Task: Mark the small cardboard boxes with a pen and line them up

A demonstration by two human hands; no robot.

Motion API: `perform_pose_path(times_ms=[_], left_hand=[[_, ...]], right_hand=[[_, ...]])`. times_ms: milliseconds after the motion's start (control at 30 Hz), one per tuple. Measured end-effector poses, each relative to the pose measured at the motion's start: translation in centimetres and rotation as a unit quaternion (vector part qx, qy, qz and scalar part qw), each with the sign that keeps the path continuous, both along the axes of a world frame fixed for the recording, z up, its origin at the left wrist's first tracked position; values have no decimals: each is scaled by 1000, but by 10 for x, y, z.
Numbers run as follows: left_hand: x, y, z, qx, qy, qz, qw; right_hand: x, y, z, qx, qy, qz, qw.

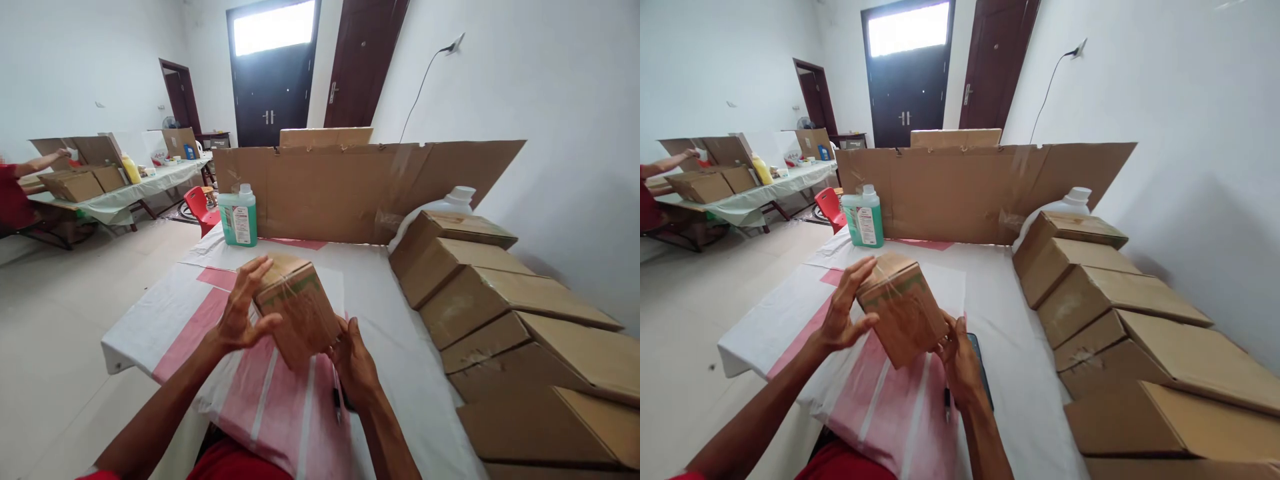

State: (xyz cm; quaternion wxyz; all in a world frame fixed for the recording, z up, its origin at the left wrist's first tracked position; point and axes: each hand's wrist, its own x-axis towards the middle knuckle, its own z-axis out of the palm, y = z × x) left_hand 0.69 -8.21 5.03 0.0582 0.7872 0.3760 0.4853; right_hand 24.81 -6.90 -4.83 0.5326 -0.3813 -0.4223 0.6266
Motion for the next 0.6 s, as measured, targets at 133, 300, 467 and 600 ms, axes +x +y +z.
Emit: perform_pose_path(times_ms=[133,300,467,600], left_hand=[[-6,51,-6,-72,-108,50,990],[-29,109,-15,-117,-191,114,968],[-65,125,-26,-151,-236,176,944],[-76,115,-38,-176,-243,189,935]], right_hand=[[-10,12,6,19,30,-17,999],[-38,50,-14,98,-133,-1,986],[-93,94,-32,171,-258,-32,950],[-114,118,-32,169,-248,-65,952]])
